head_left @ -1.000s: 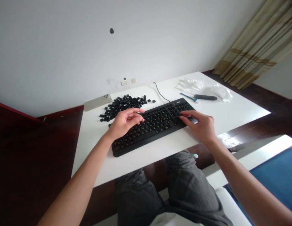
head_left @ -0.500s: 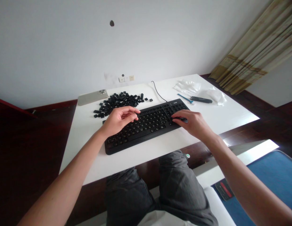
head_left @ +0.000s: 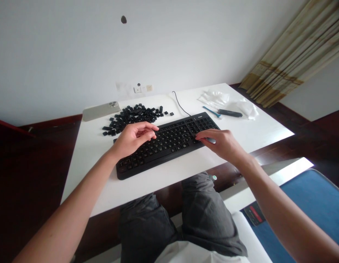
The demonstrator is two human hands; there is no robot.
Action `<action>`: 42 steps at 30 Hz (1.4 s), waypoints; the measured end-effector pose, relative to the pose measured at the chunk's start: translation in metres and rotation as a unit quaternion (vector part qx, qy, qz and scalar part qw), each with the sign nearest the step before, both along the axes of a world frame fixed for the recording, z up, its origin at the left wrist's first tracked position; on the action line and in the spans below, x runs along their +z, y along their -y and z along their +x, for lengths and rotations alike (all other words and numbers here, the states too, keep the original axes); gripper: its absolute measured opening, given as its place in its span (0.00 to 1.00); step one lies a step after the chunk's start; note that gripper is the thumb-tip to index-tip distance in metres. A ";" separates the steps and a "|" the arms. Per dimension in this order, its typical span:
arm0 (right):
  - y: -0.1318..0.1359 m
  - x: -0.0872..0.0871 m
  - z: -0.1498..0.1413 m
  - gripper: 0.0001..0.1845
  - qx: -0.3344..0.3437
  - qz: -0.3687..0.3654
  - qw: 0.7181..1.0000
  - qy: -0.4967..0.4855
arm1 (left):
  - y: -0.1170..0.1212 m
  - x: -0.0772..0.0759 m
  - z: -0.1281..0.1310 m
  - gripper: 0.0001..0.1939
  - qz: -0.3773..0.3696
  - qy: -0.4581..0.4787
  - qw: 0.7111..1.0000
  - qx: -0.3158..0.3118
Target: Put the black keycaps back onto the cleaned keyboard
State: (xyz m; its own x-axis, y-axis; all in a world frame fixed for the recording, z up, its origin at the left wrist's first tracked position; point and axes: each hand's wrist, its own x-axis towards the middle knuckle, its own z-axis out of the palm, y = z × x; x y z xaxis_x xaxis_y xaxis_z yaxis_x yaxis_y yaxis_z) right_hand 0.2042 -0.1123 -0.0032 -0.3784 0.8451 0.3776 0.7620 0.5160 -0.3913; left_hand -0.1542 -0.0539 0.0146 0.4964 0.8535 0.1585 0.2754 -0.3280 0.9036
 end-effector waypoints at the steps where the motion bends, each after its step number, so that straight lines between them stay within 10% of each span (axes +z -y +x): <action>1: 0.000 -0.001 0.001 0.13 0.007 0.002 1.000 0.002 | 0.000 0.000 0.000 0.14 0.002 -0.001 1.000 0.002; 16: 0.000 0.011 -0.004 0.26 0.036 -0.065 0.997 -0.004 | 0.000 0.001 0.001 0.14 0.005 -0.006 1.000 0.013; 36: -0.009 0.022 -0.004 0.19 0.103 -0.071 0.992 0.032 | 0.001 0.001 0.000 0.15 -0.003 -0.040 0.999 0.025; 42: -0.004 0.008 0.004 0.11 -0.053 -0.027 0.995 -0.079 | 0.001 0.001 0.000 0.16 0.000 -0.045 0.999 0.029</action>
